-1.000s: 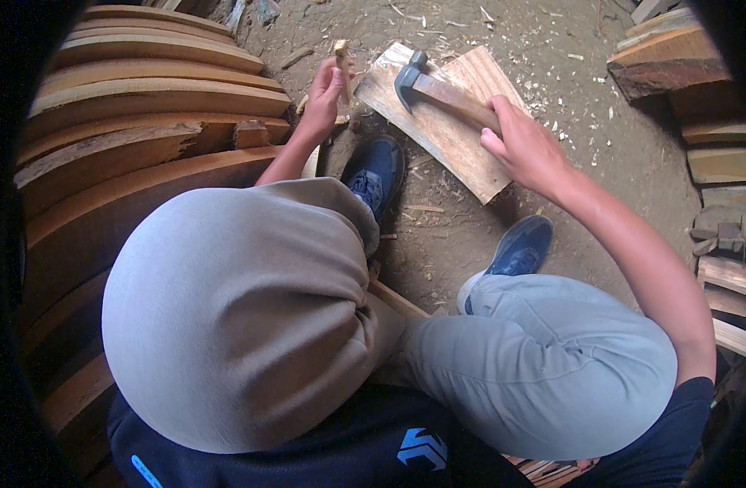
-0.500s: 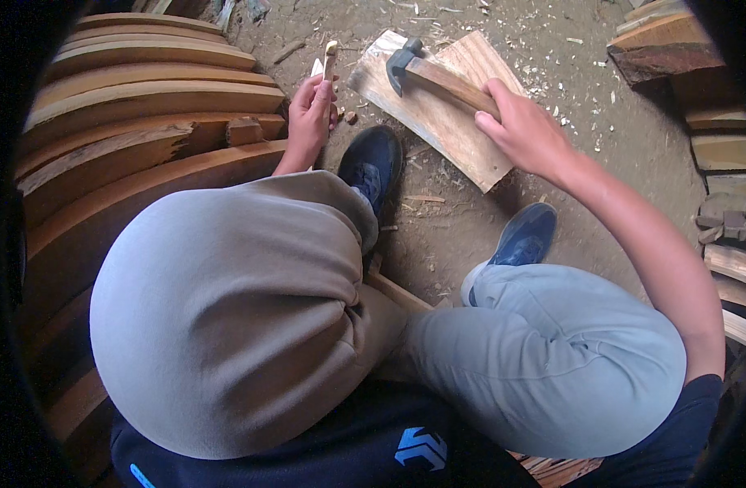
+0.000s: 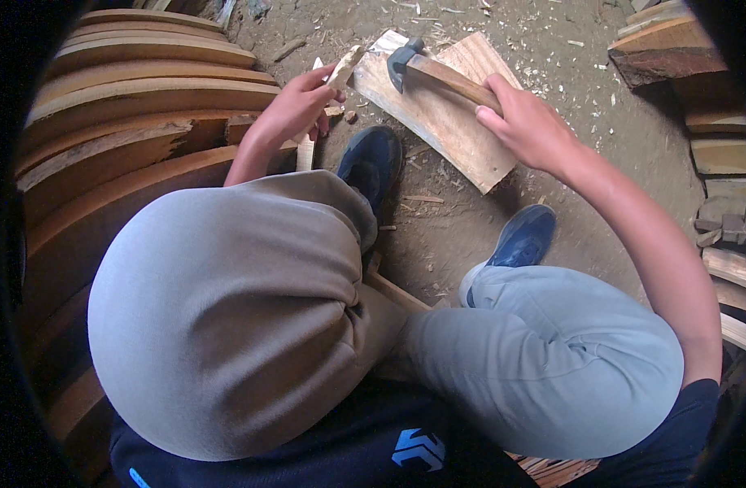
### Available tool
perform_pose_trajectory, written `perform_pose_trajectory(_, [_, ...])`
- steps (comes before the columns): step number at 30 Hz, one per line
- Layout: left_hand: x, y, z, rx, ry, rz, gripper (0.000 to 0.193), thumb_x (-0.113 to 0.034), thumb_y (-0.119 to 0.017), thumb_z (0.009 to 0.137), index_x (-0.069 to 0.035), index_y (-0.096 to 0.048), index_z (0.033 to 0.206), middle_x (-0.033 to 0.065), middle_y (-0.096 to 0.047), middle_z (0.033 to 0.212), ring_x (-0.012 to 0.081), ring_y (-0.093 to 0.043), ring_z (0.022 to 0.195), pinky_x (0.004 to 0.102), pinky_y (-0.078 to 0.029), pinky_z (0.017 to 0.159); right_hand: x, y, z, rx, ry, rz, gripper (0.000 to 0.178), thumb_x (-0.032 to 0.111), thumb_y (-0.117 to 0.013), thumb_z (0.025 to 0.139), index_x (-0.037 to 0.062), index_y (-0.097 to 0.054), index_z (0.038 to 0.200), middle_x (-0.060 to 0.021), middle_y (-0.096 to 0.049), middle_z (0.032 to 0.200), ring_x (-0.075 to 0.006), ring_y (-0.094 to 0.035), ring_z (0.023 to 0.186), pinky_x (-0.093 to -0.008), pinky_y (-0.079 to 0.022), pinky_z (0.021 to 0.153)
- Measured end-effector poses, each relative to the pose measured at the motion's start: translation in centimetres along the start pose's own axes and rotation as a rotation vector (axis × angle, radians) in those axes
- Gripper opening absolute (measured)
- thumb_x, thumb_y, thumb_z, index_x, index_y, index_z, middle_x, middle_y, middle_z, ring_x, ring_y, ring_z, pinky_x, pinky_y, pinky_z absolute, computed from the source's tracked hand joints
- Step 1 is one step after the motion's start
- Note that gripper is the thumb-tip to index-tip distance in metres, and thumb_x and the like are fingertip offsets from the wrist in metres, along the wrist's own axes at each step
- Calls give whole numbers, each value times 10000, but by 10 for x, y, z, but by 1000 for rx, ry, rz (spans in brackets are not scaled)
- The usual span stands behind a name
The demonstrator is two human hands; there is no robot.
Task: The person sits on the floor and uses a hammer to repeatedly strike and shape a small piece of wood held in their left hand. They frequently inspect the wood by turning it over and examining the edges before continuing to strike it.
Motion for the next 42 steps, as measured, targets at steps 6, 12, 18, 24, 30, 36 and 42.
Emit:
perform_pose_trajectory(6, [-20,28,4,-64,27,247,397,-194,-576,935,6,-530,1275,117,-678,1025,158,-653,606,284,-470,425,-4,5,-1,-50,-29,230,414,390,-540,1017,-7,-558,1132,-188,-649,927,-268,-639,851,-398,-481,767])
perform_pose_trajectory(12, [-49,40,-5,-48,-90,437,557,-107,-633,894,-79,-533,1442,179,-610,1191,151,-662,745,277,-569,583,-16,-2,4,-86,11,262,415,393,-533,1022,-8,-560,1122,-169,-631,893,-237,-604,803,-392,-467,743])
perform_pose_trajectory(18, [-57,67,-5,-222,-267,256,480,12,-666,862,-19,-596,1336,204,-666,1197,193,-711,944,313,-614,775,-13,-2,6,-65,40,239,422,402,-531,1028,-5,-557,1136,-152,-613,892,-219,-580,809,-381,-459,753])
perform_pose_trajectory(24, [-77,79,-20,-502,-451,277,395,-64,-745,861,19,-638,1233,139,-730,1077,175,-714,968,292,-605,795,-15,-3,4,-19,-8,233,440,416,-531,1031,-2,-554,1168,-137,-613,933,-204,-572,849,-369,-458,774])
perform_pose_trajectory(30, [-69,82,-9,-530,-693,133,381,-209,-718,953,-56,-628,1290,82,-716,1122,170,-693,1027,330,-600,860,-10,-2,6,-64,47,247,404,400,-528,1028,5,-554,1108,-143,-587,842,-223,-564,769,-389,-451,721])
perform_pose_trajectory(36, [-88,60,14,-574,-892,-17,196,-216,-559,1052,-32,-566,1120,94,-700,1060,149,-624,944,300,-493,844,-13,-2,5,-74,40,262,420,401,-530,1028,-2,-560,1143,-141,-610,886,-214,-579,820,-382,-462,763])
perform_pose_trajectory(42, [-82,65,38,-509,-804,-146,208,-214,-499,1077,-15,-546,1116,83,-662,955,157,-632,913,315,-512,821,-20,-6,5,-51,-14,336,459,403,-540,1022,-15,-578,1210,-147,-644,965,-217,-598,872,-361,-473,808])
Point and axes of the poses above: each hand's wrist, its own z-axis towards the middle knuckle, its own y-axis out of the back of the hand, x = y × z, the point moved 10 cm from there along z, towards the middle knuckle
